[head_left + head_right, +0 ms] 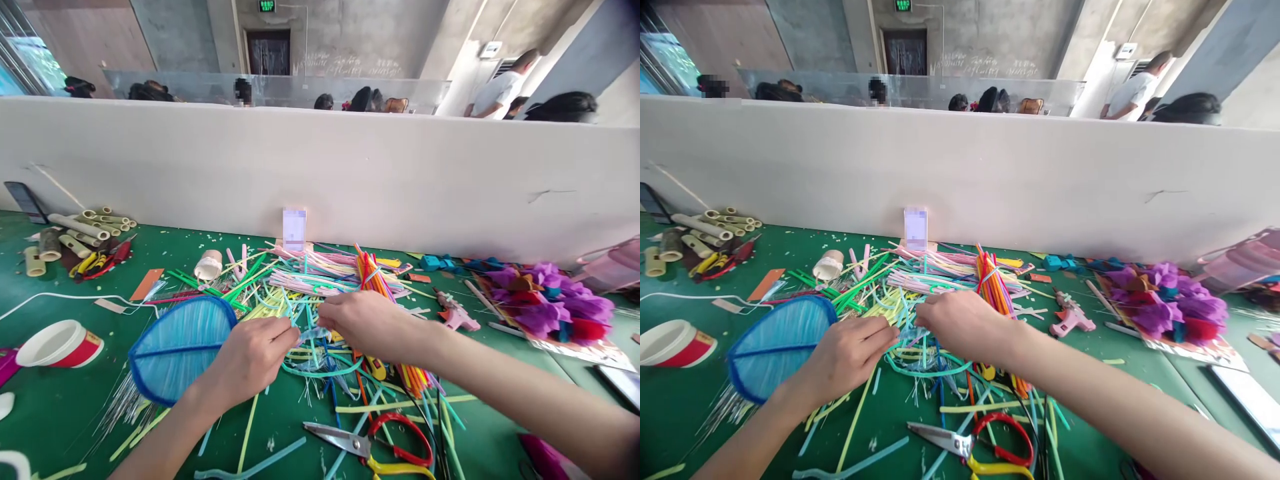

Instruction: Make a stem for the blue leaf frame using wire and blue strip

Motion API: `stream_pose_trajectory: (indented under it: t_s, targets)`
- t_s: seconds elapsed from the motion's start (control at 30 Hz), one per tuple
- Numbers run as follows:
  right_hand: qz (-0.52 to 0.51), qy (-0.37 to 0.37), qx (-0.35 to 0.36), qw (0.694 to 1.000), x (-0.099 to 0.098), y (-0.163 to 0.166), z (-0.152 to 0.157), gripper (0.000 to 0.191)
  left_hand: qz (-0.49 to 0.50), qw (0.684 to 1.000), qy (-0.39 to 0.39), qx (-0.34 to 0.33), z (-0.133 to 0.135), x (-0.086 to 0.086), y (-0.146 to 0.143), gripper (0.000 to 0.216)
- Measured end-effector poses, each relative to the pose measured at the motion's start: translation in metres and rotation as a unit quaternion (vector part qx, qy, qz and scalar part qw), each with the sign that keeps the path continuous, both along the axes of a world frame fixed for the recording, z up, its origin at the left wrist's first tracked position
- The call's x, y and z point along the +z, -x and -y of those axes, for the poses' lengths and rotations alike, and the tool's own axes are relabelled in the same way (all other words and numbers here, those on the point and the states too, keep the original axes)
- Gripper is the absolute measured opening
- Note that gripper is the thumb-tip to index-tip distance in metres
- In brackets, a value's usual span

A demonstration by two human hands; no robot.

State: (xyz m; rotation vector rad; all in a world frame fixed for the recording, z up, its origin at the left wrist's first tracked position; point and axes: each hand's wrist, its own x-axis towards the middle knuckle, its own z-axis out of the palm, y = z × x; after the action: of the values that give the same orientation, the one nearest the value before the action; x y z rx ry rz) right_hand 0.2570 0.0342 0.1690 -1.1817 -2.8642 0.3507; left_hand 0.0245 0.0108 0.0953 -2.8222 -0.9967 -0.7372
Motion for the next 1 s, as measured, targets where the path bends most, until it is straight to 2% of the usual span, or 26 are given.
stream_pose_trajectory:
  t_s: [0.07, 0.13, 0.2, 0.3, 0.4, 0.47, 0.57, 0.63, 0.73, 0.87, 0.93, 1.0]
  targets:
    - [-0.051, 0.071, 0.035, 0.996, 0.004, -0.008, -0.017, 0.025, 0.049, 0.997, 0.047, -0.026, 0.001, 0.004, 0.002, 0.018]
    - [-0.132, 0.177, 0.053, 0.974, -0.002, -0.011, -0.025, 0.033, 0.109, 0.989, 0.086, -0.043, 0.002, 0.01, 0.005, 0.014]
    - [-0.232, 0.283, 0.051, 0.929, -0.015, -0.01, -0.024, 0.038, 0.162, 0.98, 0.107, -0.046, 0.002, 0.015, 0.008, 0.012]
    - [-0.375, 0.403, -0.011, 0.835, -0.042, 0.001, -0.009, 0.046, 0.217, 0.97, 0.105, -0.012, 0.002, 0.019, 0.01, 0.011]
    - [-0.456, 0.449, -0.085, 0.764, -0.059, 0.015, 0.007, 0.05, 0.224, 0.972, 0.062, 0.034, 0.0, 0.016, 0.009, 0.01]
    - [-0.478, 0.448, -0.128, 0.744, -0.061, 0.022, 0.014, 0.051, 0.192, 0.98, -0.002, 0.057, -0.003, 0.01, 0.007, 0.01]
    - [-0.479, 0.432, -0.178, 0.744, -0.053, 0.025, 0.018, 0.053, 0.112, 0.983, -0.122, 0.08, -0.005, 0.003, 0.005, 0.011]
    - [-0.469, 0.421, -0.202, 0.749, -0.045, 0.024, 0.019, 0.052, 0.064, 0.979, -0.176, 0.081, -0.005, 0.002, 0.005, 0.012]
    - [-0.444, 0.422, -0.225, 0.757, -0.036, 0.021, 0.019, 0.049, 0.003, 0.972, -0.226, 0.067, -0.002, 0.007, 0.004, 0.016]
    - [-0.413, 0.419, -0.25, 0.769, -0.035, 0.02, 0.014, 0.053, -0.047, 0.958, -0.279, 0.045, 0.004, 0.013, -0.002, 0.021]
    - [-0.407, 0.373, -0.254, 0.794, -0.036, 0.02, 0.01, 0.055, -0.038, 0.955, -0.292, 0.045, 0.005, 0.01, -0.008, 0.023]
    - [-0.389, 0.288, -0.238, 0.842, -0.034, 0.021, 0.006, 0.055, -0.003, 0.959, -0.276, 0.071, 0.006, 0.004, -0.015, 0.026]
